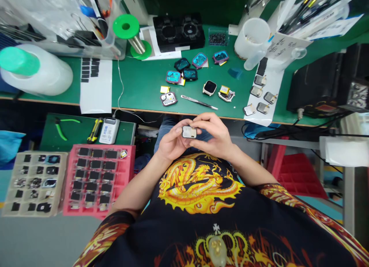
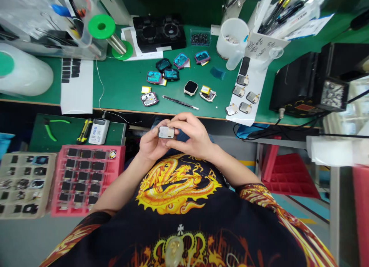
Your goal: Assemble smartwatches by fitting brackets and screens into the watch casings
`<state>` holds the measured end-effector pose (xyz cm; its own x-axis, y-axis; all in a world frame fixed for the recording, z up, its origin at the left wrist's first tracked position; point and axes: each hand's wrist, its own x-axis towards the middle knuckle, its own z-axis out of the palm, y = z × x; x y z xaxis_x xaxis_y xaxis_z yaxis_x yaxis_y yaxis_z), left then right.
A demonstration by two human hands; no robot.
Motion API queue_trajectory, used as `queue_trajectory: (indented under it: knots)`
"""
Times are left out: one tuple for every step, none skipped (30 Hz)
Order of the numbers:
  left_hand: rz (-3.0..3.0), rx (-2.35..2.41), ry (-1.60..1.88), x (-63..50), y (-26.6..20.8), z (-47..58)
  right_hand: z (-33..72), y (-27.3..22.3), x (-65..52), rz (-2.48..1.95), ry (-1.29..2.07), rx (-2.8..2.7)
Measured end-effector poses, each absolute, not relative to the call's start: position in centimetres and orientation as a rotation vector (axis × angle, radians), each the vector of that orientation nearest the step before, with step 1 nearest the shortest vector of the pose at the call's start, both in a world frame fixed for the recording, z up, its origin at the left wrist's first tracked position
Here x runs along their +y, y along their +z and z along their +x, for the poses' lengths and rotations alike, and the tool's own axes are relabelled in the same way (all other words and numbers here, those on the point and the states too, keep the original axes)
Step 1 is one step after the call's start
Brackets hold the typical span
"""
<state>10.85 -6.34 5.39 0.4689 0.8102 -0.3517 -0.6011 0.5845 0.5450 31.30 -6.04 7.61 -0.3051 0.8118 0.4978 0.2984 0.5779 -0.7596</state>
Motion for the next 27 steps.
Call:
queue_trajectory:
  knots:
    - [0.36,0.625,0.892,-6.3,5.5,10.8,31.2,7.6,-6.0,-0.892,0.677,-1.855]
    - [0.35,0.621,0.892,-6.3,5.6,10.8,31.1,7.6,-6.0,-0.894,0.676,-1.85]
    - [0.345,0.619,0.889,-6.3,5.7,10.8,31.1,7.6,-6.0,-0.903,0.678,-1.849]
    - [0.343,0.619,0.884,-6.3,5.7,10.7,31.1,7.6,-5.9,-0.915,0.681,-1.851]
    - [0.343,0.621,0.879,-6.3,5.7,10.7,31.0,7.6,-5.8,-0.926,0.682,-1.853]
    - [0.345,0.623,0.876,-6.3,5.7,10.6,31.0,7.6,-5.8,-0.931,0.68,-1.854]
    - [0.347,0.627,0.875,-6.3,5.7,10.6,30.9,7.6,-5.7,-0.932,0.674,-1.851]
    - [0.348,0.629,0.875,-6.3,5.6,10.6,30.8,7.6,-5.7,-0.928,0.666,-1.848]
    - [0.35,0.63,0.877,-6.3,5.5,10.5,30.7,7.7,-5.6,-0.923,0.659,-1.845]
    - [0.35,0.628,0.877,-6.3,5.5,10.5,30.6,7.7,-5.6,-0.92,0.655,-1.844]
    - [0.347,0.625,0.877,-6.3,5.5,10.5,30.6,7.8,-5.6,-0.919,0.654,-1.843]
    - [0.342,0.621,0.877,-6.2,5.5,10.4,30.5,7.9,-5.6,-0.921,0.655,-1.841]
    - [0.339,0.617,0.875,-6.2,5.6,10.4,30.4,8.0,-5.5,-0.926,0.655,-1.839]
    - [0.347,0.614,0.87,-6.1,5.7,10.3,30.4,8.1,-5.5,-0.933,0.654,-1.837]
    - [0.366,0.616,0.869,-6.0,5.9,10.2,30.3,8.1,-5.5,-0.938,0.65,-1.833]
    - [0.396,0.624,0.874,-5.8,6.1,10.1,30.3,8.2,-5.4,-0.939,0.641,-1.831]
    - [0.435,0.638,0.886,-5.7,6.3,9.9,30.3,8.3,-5.3,-0.935,0.626,-1.836]
    - [0.48,0.659,0.906,-5.5,6.6,9.6,30.4,8.4,-5.2,-0.927,0.605,-1.848]
    - [0.527,0.687,0.93,-5.3,6.8,9.4,30.5,8.4,-5.1,-0.918,0.582,-1.865]
    - [0.571,0.72,0.958,-5.2,7.0,9.1,30.6,8.5,-4.9,-0.91,0.557,-1.887]
    - [0.612,0.756,0.986,-5.1,7.2,8.9,30.8,8.6,-4.8,-0.909,0.53,-1.912]
    - [0.65,0.796,1.012,-5.0,7.4,8.6,31.1,8.7,-4.6,-0.919,0.502,-1.935]
    - [0.685,0.841,1.037,-5.0,7.6,8.4,31.5,8.8,-4.4,-0.944,0.468,-1.948]
    - [0.719,0.89,1.064,-5.0,7.7,8.1,32.0,9.0,-4.2,-0.979,0.426,-1.948]
    - [0.756,0.944,1.096,-5.0,7.8,7.9,32.6,9.1,-4.1,-1.023,0.378,-1.933]
    - [0.803,1.003,1.133,-5.1,7.9,7.7,33.4,9.2,-3.9,-1.072,0.327,-1.906]
    - [0.864,1.069,1.171,-5.1,8.0,7.4,34.2,9.4,-3.7,-1.122,0.275,-1.873]
